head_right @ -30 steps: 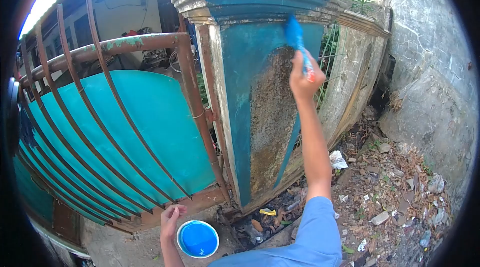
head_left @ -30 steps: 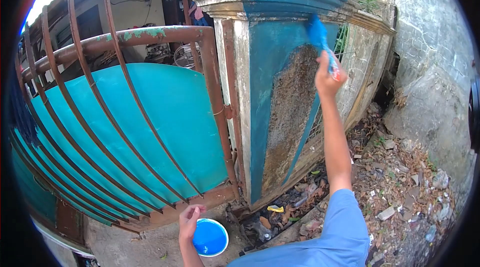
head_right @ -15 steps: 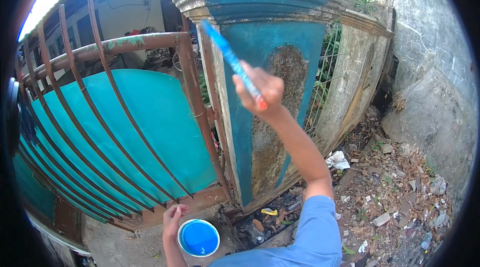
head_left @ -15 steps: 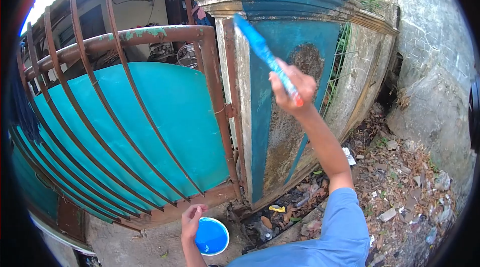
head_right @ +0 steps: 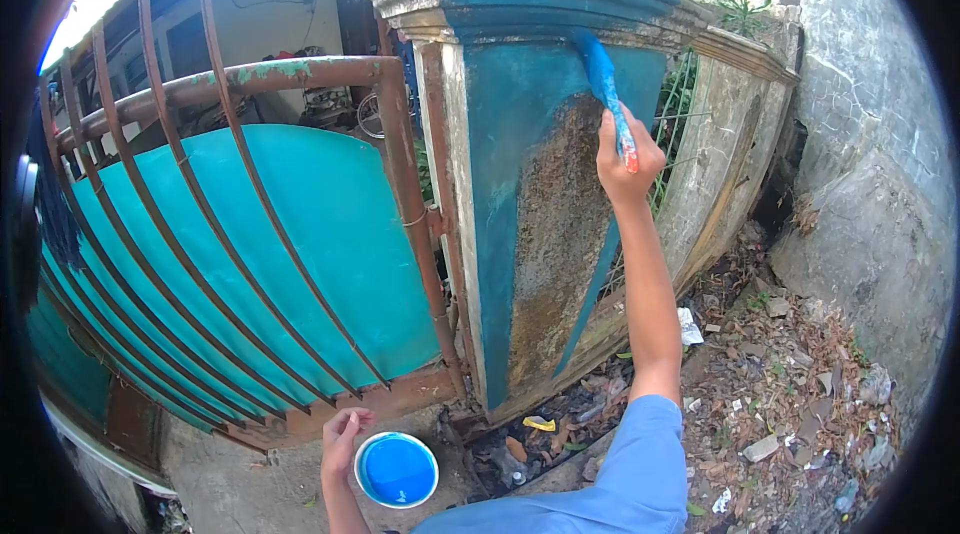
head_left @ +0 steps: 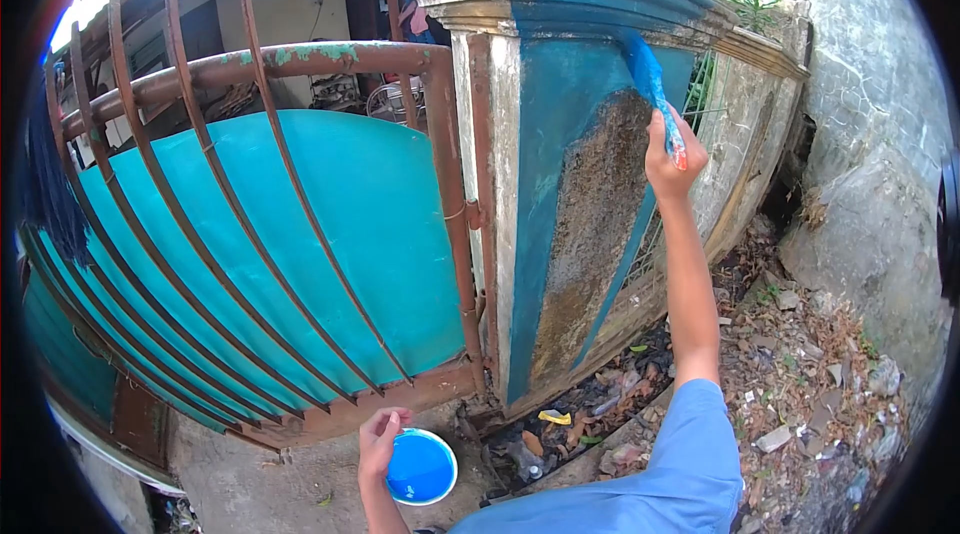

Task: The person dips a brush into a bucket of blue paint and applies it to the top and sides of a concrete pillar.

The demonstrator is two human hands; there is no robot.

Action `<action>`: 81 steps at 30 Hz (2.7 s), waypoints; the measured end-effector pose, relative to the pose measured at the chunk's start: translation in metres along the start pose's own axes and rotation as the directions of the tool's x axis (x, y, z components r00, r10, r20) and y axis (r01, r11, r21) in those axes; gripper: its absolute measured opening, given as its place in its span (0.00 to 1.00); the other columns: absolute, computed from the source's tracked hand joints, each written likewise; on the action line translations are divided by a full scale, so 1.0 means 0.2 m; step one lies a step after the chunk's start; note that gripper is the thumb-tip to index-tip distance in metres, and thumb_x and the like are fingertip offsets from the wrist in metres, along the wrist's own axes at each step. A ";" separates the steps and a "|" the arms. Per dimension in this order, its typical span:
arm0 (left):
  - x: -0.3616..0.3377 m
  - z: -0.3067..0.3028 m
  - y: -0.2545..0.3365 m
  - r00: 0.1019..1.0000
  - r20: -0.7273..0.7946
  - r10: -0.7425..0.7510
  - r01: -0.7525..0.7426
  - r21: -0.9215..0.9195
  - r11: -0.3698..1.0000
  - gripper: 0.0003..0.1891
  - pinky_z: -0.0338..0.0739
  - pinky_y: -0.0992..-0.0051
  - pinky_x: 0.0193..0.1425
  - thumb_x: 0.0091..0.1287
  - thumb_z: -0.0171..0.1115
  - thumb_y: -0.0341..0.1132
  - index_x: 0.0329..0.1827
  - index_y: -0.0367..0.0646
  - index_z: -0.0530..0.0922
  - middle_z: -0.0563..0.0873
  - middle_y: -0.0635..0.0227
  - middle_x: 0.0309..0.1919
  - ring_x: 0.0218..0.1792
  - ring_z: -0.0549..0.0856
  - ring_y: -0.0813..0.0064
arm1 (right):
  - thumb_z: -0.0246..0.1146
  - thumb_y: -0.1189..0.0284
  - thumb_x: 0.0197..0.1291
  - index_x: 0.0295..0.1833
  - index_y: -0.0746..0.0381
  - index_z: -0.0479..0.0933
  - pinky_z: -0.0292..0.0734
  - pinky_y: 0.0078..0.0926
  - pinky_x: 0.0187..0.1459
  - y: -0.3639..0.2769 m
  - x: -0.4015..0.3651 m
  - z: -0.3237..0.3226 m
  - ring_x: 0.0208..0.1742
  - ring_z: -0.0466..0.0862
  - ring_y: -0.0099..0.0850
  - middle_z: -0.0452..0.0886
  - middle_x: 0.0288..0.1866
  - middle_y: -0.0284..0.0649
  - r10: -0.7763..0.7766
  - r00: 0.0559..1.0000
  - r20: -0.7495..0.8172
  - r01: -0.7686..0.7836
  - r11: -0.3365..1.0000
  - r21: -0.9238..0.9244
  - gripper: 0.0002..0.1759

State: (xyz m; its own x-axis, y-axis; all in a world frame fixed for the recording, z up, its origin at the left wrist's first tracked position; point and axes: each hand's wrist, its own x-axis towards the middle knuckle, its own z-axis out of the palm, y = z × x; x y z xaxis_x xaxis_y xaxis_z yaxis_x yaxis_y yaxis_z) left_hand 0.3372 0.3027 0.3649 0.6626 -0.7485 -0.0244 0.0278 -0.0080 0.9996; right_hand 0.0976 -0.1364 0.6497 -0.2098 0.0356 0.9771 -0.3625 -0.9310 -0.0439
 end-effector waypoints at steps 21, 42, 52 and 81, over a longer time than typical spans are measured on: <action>0.00 0.12 -0.01 1.000 0.024 0.002 -0.001 -0.021 1.000 0.14 0.74 0.73 0.51 0.72 0.58 0.41 0.46 0.37 0.81 0.86 0.64 0.44 0.47 0.83 0.74 | 0.64 0.78 0.58 0.44 0.72 0.80 0.76 0.23 0.25 -0.40 -0.08 0.03 0.23 0.83 0.28 0.81 0.25 0.42 -0.039 0.977 0.209 -0.051 0.910 0.410 0.10; 0.03 0.08 -0.12 0.968 0.239 -0.074 0.100 -0.096 0.990 0.15 0.74 0.73 0.55 0.72 0.59 0.41 0.51 0.38 0.81 0.86 0.66 0.45 0.49 0.82 0.74 | 0.46 0.43 0.68 0.45 0.63 0.74 0.74 0.22 0.30 -0.82 -1.46 -0.92 0.31 0.80 0.30 0.80 0.31 0.41 0.740 -0.150 0.656 -0.851 -0.435 0.296 0.31; 0.15 0.03 -0.13 0.919 0.392 -0.039 0.089 -0.111 0.990 0.16 0.74 0.74 0.56 0.73 0.57 0.41 0.52 0.37 0.80 0.85 0.65 0.47 0.51 0.83 0.74 | 0.67 0.76 0.55 0.42 0.69 0.77 0.70 0.22 0.19 -1.28 -2.20 -1.24 0.21 0.80 0.25 0.79 0.24 0.38 0.474 -0.777 0.415 -0.614 -0.422 -0.667 0.10; 1.29 1.02 2.16 -0.269 -0.204 0.941 -0.865 0.480 -0.143 0.18 0.66 0.60 0.68 0.72 0.49 0.32 0.63 0.35 0.73 0.75 0.47 0.62 0.66 0.73 0.51 | 0.58 0.67 0.65 0.38 0.63 0.74 0.79 0.45 0.28 -0.63 0.32 -0.12 0.27 0.84 0.50 0.82 0.27 0.48 0.185 0.937 0.298 0.006 0.842 -0.539 0.09</action>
State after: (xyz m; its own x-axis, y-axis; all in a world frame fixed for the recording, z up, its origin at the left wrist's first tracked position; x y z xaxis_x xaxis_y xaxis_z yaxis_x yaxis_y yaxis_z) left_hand 0.3673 -0.0282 0.7930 0.0004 0.3285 0.9445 -0.9369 0.3303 -0.1145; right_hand 0.1076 -0.0073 0.7117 0.0072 -0.2470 0.9690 -0.7962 -0.5876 -0.1439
